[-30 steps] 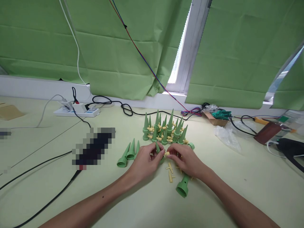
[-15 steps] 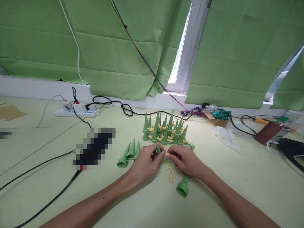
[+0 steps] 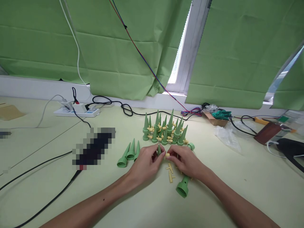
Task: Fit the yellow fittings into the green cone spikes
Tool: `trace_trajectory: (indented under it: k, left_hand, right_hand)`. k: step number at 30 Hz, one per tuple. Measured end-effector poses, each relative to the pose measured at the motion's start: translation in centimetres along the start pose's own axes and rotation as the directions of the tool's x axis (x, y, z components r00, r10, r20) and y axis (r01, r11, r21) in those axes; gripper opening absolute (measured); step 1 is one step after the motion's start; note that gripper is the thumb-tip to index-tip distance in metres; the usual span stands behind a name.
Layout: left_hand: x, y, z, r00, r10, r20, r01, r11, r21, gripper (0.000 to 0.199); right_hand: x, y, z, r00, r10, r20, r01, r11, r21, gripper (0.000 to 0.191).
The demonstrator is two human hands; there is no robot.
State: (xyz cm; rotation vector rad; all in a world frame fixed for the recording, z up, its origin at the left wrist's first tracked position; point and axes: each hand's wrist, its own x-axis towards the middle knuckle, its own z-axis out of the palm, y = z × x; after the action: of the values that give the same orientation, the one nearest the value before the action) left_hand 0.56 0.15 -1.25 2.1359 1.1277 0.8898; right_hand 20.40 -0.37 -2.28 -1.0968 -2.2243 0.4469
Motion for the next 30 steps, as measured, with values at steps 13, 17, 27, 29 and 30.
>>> trace_trajectory:
  k: [13,17,27,29,30]
  left_hand:
    - [-0.06,0.15,-0.03,1.000,0.029,-0.005,-0.028,0.999,0.037,0.022]
    - [-0.04,0.05,-0.11,0.999,0.029,-0.015,-0.028,0.999,0.045,0.022]
    - [-0.19,0.09,-0.11,0.999,0.050,0.012,-0.051,0.997,0.052,0.023]
    - [-0.20,0.10,-0.12,0.998,0.053,0.017,-0.054,0.997,0.056,0.022]
    - [-0.20,0.09,-0.13,0.998,0.054,0.018,-0.055,0.997,0.057,0.022]
  right_hand:
    - [0.07,-0.24,0.02,1.000,0.008,-0.013,-0.008,1.000,-0.011,0.003]
    - [0.06,-0.19,0.05,1.000,0.001,-0.030,-0.002,1.000,-0.017,0.003]
    - [-0.02,-0.06,0.12,0.999,-0.024,-0.030,0.023,1.000,-0.015,0.012]
    - [-0.02,-0.18,0.09,1.000,-0.018,-0.022,0.018,1.000,-0.017,0.013]
    - [-0.03,-0.24,0.06,1.000,-0.016,-0.019,0.015,1.000,-0.018,0.014]
